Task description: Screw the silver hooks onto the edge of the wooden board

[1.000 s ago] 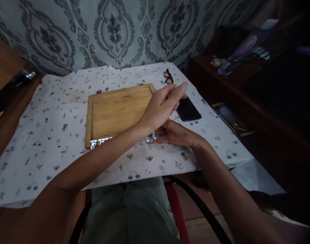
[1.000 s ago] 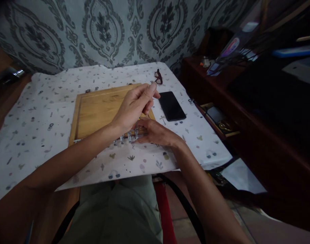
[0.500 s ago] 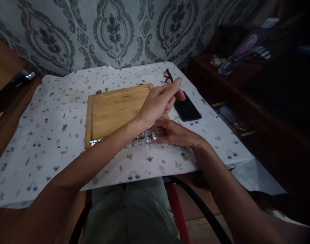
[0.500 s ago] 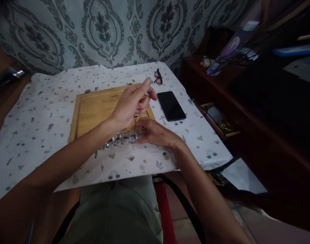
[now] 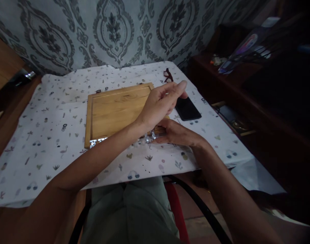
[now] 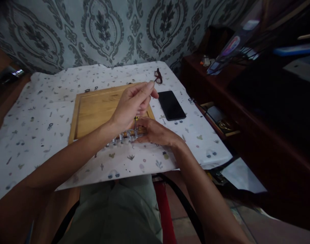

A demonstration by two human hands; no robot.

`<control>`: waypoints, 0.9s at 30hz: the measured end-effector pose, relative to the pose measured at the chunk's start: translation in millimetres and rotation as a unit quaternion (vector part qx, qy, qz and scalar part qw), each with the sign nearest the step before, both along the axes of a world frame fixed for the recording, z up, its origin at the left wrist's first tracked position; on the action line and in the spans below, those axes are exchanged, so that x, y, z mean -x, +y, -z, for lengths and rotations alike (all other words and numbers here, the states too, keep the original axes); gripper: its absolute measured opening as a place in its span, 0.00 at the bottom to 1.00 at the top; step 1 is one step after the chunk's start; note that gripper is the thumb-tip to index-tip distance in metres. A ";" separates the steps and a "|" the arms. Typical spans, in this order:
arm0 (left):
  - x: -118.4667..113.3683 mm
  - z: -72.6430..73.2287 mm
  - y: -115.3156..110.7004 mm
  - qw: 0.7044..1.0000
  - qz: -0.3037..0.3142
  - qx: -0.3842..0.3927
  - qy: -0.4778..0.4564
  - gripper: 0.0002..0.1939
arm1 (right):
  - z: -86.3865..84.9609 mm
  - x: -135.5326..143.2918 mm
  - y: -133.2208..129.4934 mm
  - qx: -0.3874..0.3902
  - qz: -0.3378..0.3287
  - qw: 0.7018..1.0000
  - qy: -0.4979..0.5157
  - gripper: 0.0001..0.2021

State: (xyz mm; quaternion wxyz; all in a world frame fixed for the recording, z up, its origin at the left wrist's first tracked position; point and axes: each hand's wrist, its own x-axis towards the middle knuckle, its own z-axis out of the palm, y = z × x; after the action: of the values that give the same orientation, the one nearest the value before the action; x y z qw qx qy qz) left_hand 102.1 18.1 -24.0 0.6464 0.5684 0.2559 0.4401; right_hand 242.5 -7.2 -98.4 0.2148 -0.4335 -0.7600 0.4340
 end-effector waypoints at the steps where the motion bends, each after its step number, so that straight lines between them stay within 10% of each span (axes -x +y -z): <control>1: 0.2 -1.0 1.6 1.000 0.008 0.004 0.003 0.23 | -0.7 -0.3 0.0 -0.003 0.003 1.000 -0.007 0.22; 14: 1.5 3.9 -2.2 0.995 -0.060 -0.066 0.039 0.22 | 3.3 0.8 0.3 0.026 0.006 0.999 0.045 0.25; 27: -1.1 -5.0 2.9 1.000 0.006 0.013 0.007 0.29 | -5.6 1.2 -0.4 -0.016 -0.004 1.000 0.000 0.21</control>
State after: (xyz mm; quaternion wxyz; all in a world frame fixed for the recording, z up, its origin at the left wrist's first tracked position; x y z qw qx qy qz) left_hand 103.2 21.0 -19.1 0.6547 0.5646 0.2627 0.4285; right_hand 241.3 -7.6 -92.8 0.2195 -0.4268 -0.7687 0.4229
